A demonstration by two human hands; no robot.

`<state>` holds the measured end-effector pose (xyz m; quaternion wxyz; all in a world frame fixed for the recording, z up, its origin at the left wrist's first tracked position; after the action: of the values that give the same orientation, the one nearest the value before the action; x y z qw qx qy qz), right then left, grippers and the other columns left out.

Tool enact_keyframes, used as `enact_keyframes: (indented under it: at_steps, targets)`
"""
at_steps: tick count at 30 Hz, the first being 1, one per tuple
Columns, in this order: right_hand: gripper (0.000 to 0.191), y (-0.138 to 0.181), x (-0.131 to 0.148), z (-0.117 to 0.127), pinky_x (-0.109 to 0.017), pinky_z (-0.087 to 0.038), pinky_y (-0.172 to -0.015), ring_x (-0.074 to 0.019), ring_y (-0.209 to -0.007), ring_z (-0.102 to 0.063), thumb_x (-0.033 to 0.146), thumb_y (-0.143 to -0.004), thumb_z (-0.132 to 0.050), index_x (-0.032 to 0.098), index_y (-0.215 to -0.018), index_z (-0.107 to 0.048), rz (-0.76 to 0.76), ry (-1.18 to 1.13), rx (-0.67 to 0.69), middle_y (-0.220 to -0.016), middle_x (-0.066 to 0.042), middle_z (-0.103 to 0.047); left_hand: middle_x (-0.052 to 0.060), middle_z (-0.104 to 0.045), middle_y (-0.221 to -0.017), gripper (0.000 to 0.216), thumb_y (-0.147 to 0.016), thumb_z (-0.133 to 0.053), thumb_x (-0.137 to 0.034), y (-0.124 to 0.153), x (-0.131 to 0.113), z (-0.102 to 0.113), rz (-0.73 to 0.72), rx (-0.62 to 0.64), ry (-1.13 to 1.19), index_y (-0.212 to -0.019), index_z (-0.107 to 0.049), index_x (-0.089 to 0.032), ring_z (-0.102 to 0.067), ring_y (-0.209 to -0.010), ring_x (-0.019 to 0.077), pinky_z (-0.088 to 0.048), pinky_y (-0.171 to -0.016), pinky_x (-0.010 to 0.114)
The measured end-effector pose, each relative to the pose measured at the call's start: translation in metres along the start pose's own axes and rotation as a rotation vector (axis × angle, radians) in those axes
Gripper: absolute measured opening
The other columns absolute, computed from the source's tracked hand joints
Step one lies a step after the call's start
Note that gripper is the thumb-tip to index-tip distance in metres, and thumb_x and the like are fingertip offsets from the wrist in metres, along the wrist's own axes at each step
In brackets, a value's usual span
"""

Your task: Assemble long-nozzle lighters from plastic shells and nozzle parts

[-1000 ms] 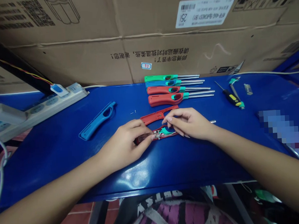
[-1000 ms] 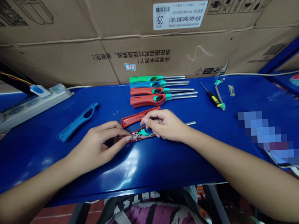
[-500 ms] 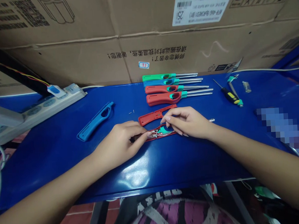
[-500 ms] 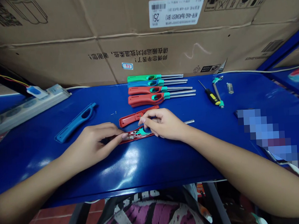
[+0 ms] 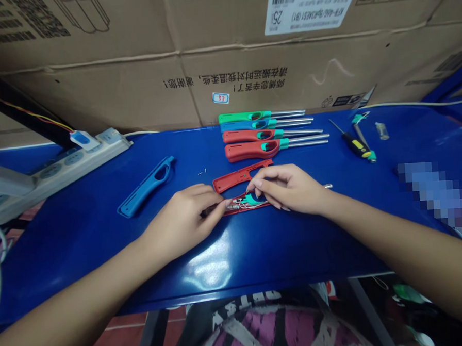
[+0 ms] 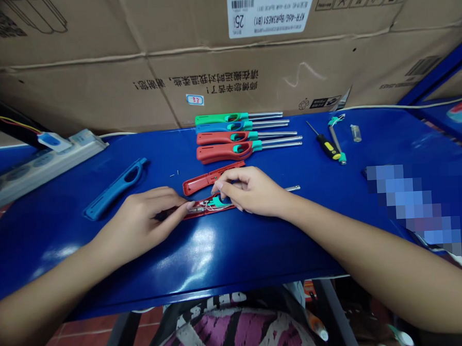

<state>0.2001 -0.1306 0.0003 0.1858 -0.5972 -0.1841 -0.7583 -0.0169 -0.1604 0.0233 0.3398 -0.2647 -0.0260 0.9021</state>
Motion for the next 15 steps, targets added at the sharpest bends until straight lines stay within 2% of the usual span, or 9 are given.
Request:
enact_keyframes:
  at_steps: [7,15]
  targets:
    - [0.022,0.0010,0.0030,-0.0016,-0.020,-0.037,-0.041,-0.0039,-0.044,-0.048,0.034,-0.095,-0.058,0.014,-0.091,-0.067,-0.007,-0.018,0.004,-0.074,0.001,-0.060,0.006,-0.074,-0.095,0.022,-0.100,-0.058,-0.032,-0.0006,0.0052,-0.0036,-0.040,0.043,-0.069,-0.103,-0.076,-0.020,-0.068,-0.091,0.0212,-0.053,-0.078,0.032]
    - [0.023,0.0012,0.0022,-0.0010,-0.021,-0.038,-0.043,-0.0045,-0.044,-0.048,0.035,-0.094,-0.059,0.014,-0.091,-0.068,-0.010,-0.005,-0.003,-0.074,0.000,-0.062,0.003,-0.072,-0.093,0.016,-0.097,-0.063,-0.030,0.0003,0.0042,-0.0015,-0.021,0.067,0.017,-0.101,-0.076,-0.021,-0.068,-0.082,0.0161,-0.050,-0.069,0.026]
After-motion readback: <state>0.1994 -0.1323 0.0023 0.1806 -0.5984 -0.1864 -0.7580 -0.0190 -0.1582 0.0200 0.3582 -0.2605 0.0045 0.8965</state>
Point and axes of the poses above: each hand's wrist, its own y-axis away from the middle knuckle, its own z-axis out of the back of the hand, x = y × z, the point moved 3 cm from there along -y, towards the middle knuckle
